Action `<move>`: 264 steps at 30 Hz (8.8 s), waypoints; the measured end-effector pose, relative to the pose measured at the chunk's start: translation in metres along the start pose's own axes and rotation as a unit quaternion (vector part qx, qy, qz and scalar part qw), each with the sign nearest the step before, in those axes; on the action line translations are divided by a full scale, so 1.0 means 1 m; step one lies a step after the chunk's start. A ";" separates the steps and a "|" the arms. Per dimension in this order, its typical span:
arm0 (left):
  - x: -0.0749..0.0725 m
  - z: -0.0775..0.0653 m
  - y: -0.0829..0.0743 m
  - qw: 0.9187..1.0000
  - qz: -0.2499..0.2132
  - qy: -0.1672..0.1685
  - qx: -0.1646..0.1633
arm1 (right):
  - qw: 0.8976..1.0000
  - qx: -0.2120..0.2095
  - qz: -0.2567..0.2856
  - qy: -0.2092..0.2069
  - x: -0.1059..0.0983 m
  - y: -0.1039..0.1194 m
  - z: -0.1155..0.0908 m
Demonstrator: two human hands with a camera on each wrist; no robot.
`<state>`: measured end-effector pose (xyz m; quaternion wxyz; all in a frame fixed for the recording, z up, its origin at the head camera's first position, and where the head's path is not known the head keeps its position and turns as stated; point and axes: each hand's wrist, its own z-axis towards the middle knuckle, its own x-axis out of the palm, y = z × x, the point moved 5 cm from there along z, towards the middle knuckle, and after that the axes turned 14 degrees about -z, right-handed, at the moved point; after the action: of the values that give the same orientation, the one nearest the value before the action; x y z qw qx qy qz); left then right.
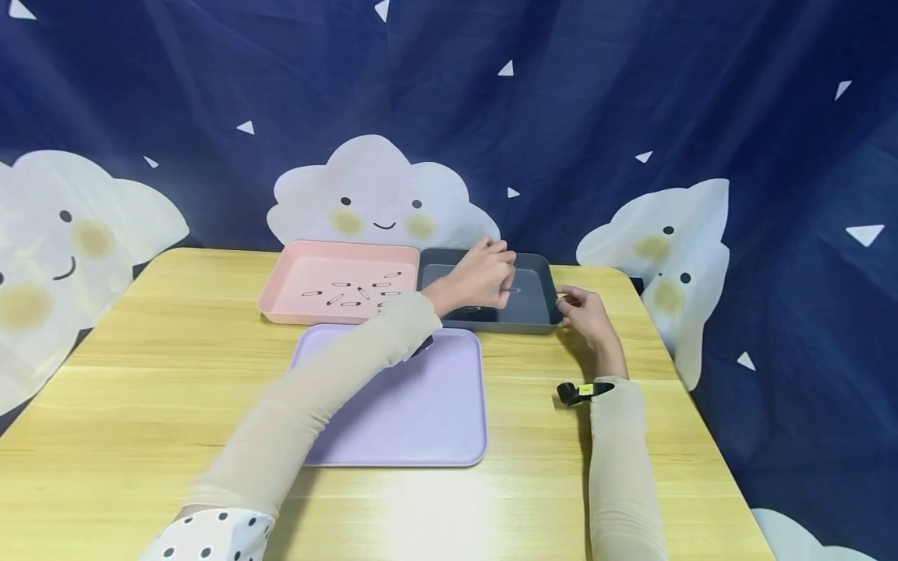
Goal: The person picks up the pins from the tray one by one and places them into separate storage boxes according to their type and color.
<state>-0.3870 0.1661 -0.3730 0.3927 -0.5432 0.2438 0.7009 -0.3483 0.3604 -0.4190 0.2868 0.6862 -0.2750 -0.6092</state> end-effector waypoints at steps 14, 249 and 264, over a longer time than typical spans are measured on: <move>0.032 0.003 0.010 0.999 0.028 0.020 -0.034 | 1.000 -0.006 0.002 -0.022 0.005 -0.033 0.020; 0.007 0.005 0.064 0.993 -0.023 -0.012 -0.118 | 1.000 0.009 -0.005 -0.019 0.006 -0.040 0.023; 0.027 0.004 0.067 0.990 -0.023 0.011 -0.141 | 1.000 0.013 0.011 -0.007 0.006 -0.027 0.015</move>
<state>-0.4466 0.1381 -0.4037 0.3252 -0.6064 0.1346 0.7130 -0.3619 0.3740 -0.4440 0.2830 0.6827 -0.2921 -0.6070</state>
